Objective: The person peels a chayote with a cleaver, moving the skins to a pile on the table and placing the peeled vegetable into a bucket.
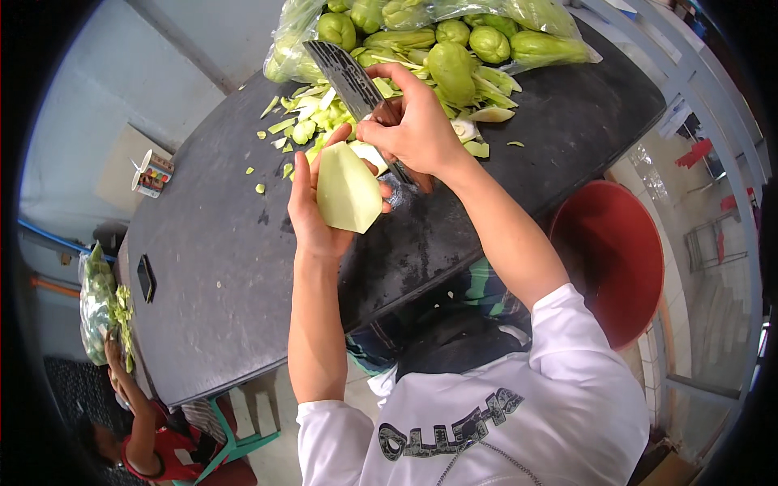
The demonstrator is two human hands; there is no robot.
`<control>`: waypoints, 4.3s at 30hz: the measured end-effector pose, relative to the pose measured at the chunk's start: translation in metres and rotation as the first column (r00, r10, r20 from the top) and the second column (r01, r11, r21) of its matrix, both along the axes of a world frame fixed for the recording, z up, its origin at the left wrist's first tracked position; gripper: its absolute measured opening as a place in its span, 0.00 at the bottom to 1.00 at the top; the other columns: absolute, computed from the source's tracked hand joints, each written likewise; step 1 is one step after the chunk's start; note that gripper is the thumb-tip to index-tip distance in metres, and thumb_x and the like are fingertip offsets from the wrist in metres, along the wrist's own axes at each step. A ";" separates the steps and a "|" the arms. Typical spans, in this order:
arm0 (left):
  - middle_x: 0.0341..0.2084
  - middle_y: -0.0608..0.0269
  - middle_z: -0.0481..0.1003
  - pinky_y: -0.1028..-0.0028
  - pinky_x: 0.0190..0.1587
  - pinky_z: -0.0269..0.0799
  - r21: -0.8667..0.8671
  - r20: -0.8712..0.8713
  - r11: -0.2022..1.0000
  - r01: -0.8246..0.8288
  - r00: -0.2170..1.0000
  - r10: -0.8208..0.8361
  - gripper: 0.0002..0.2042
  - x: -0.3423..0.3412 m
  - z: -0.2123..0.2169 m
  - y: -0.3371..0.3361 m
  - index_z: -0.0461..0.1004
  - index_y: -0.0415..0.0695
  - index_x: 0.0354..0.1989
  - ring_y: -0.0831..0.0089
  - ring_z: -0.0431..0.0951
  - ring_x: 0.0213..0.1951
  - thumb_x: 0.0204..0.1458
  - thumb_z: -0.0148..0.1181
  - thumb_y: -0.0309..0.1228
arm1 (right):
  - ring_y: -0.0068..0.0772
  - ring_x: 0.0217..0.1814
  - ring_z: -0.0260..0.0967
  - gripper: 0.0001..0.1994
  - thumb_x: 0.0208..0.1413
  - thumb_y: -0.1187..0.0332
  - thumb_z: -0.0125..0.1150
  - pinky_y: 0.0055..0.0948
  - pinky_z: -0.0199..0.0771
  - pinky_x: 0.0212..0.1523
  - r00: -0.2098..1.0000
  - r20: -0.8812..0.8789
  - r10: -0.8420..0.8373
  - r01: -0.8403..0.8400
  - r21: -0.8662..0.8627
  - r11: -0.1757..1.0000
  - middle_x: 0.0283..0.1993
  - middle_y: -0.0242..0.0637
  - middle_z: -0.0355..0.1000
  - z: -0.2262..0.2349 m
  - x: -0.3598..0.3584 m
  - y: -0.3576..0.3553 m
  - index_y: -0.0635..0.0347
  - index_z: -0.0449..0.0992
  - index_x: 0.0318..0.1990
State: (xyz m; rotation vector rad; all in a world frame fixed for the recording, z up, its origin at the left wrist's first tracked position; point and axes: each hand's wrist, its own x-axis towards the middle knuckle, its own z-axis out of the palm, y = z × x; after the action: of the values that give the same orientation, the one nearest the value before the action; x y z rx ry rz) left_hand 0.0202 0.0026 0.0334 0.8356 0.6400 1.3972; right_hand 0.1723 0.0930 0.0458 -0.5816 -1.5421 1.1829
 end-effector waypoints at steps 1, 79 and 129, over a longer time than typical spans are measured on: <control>0.39 0.47 0.76 0.58 0.29 0.80 -0.005 0.045 1.000 0.005 0.999 -0.005 0.37 -0.001 0.001 0.000 0.53 0.39 0.72 0.52 0.82 0.32 0.65 0.38 0.57 | 0.15 0.19 0.65 0.25 0.47 0.75 0.65 0.23 0.64 0.21 1.000 -0.001 -0.006 0.006 0.001 1.000 0.18 0.26 0.69 0.001 0.001 0.000 0.63 0.68 0.56; 0.44 0.44 0.64 0.66 0.48 0.73 -0.197 0.610 0.962 -0.190 0.745 0.272 0.33 -0.053 -0.003 0.063 0.65 0.28 0.57 0.58 0.67 0.44 0.57 0.54 0.49 | 0.19 0.14 0.62 0.12 0.65 0.65 0.59 0.25 0.66 0.14 0.962 0.198 0.189 -0.160 -0.155 0.975 0.19 0.28 0.64 0.022 0.001 0.058 0.62 0.68 0.32; 0.39 0.61 0.70 0.66 0.46 0.74 -0.074 0.367 0.390 -0.918 0.338 0.867 0.20 -0.061 0.015 0.020 0.63 0.49 0.57 0.69 0.73 0.42 0.64 0.52 0.48 | 0.29 0.23 0.72 0.08 0.53 0.69 0.58 0.27 0.74 0.20 0.767 0.232 -0.598 -0.116 0.967 0.226 0.25 0.32 0.63 0.001 -0.057 -0.036 0.54 0.71 0.41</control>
State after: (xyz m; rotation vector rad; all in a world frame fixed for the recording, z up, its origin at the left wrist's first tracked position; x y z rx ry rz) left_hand -0.0405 0.0226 0.0489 0.2326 0.7563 2.6013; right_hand 0.1156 0.0572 0.0470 -0.2876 -2.2095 -0.4737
